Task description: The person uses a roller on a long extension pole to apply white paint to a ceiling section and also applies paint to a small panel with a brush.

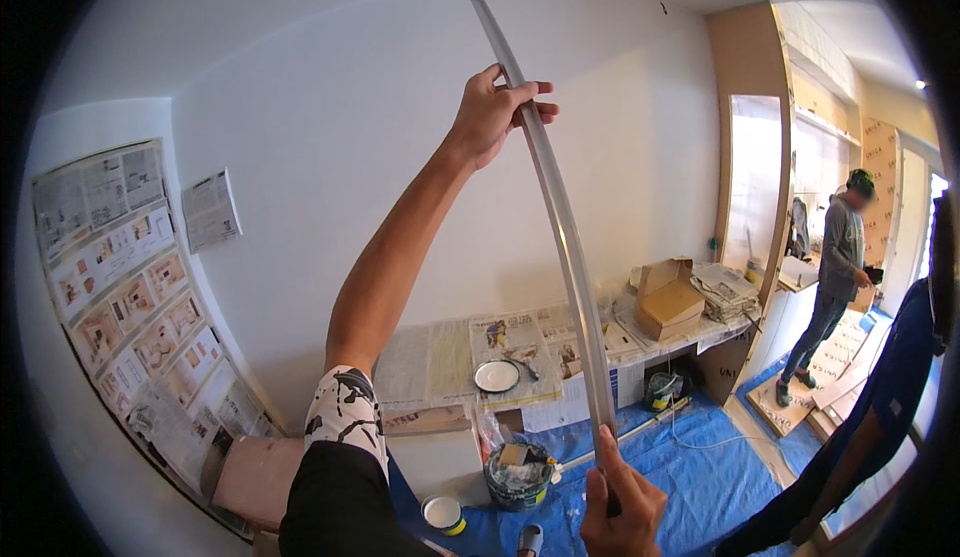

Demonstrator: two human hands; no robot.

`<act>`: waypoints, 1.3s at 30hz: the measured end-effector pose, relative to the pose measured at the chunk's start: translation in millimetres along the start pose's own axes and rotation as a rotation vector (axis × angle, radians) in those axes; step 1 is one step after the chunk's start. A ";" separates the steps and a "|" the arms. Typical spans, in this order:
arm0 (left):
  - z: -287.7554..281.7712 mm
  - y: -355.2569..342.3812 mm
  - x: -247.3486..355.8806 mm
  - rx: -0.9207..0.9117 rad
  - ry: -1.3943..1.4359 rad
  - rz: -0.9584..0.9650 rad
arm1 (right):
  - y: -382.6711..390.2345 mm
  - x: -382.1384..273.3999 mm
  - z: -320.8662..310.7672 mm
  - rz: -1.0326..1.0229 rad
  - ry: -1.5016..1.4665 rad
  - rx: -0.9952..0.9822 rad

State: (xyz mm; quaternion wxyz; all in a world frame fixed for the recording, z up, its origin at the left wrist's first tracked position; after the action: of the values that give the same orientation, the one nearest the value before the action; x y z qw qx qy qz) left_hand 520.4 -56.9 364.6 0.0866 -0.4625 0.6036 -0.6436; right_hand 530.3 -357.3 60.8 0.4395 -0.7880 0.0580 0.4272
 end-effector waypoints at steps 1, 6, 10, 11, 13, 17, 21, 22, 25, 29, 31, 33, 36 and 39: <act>2.6 3.3 7.8 -0.003 -0.005 -0.002 | 6.1 -9.0 -4.7 -0.007 -0.005 0.005; 16.2 18.0 41.3 -0.002 -0.014 -0.023 | 29.2 -31.3 -20.4 -0.032 -0.007 0.020; 18.2 23.1 49.5 -0.008 -0.011 -0.032 | 39.5 -35.1 -25.8 -0.043 0.016 0.014; 15.0 24.0 49.9 -0.013 -0.017 -0.030 | 39.0 -35.8 -25.2 -0.041 0.022 0.000; 11.3 20.6 44.8 -0.019 -0.007 -0.032 | 34.1 -36.7 -21.4 -0.067 -0.020 0.048; 5.4 2.5 20.2 -0.030 0.025 -0.029 | 4.0 -25.2 -5.0 -0.075 0.091 0.099; -28.3 -21.8 -21.6 -0.017 0.025 -0.033 | -30.9 -4.1 17.4 -0.039 -0.016 0.030; -35.3 -29.2 -34.6 -0.016 0.015 -0.035 | -44.0 5.0 25.6 -0.037 -0.013 0.021; -60.0 -47.9 -75.7 -0.001 0.005 -0.039 | -86.9 27.3 53.9 -0.012 0.034 0.024; -89.3 -84.2 -131.4 0.007 0.026 -0.045 | -147.5 47.5 79.5 -0.024 0.063 -0.023; -105.1 -100.0 -157.1 0.016 0.033 -0.043 | -174.2 56.9 95.1 -0.005 0.037 -0.031; -122.5 -114.8 -179.5 0.024 0.035 -0.045 | -197.1 65.8 110.6 -0.006 0.031 -0.045; -145.3 -127.7 -205.1 0.027 0.014 -0.066 | -221.8 76.1 131.1 -0.035 0.051 -0.071; -154.4 -128.8 -224.2 0.022 -0.003 -0.105 | -233.0 84.0 141.0 -0.051 0.079 -0.084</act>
State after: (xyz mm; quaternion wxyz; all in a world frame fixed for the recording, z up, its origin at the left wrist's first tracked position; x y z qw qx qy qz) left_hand 594.8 233.9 389.1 0.0587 -0.4936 0.5712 -0.6532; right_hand 604.1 -87.4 114.7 0.4144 -0.8231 0.0373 0.3866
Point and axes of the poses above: each hand's wrist, its own y-axis away from the middle knuckle, its own z-axis out of the palm, x = y × z, the point moved 3 cm from there along -y, towards the middle knuckle, and after that the axes turned 6 degrees about z, right-handed, at the moved point
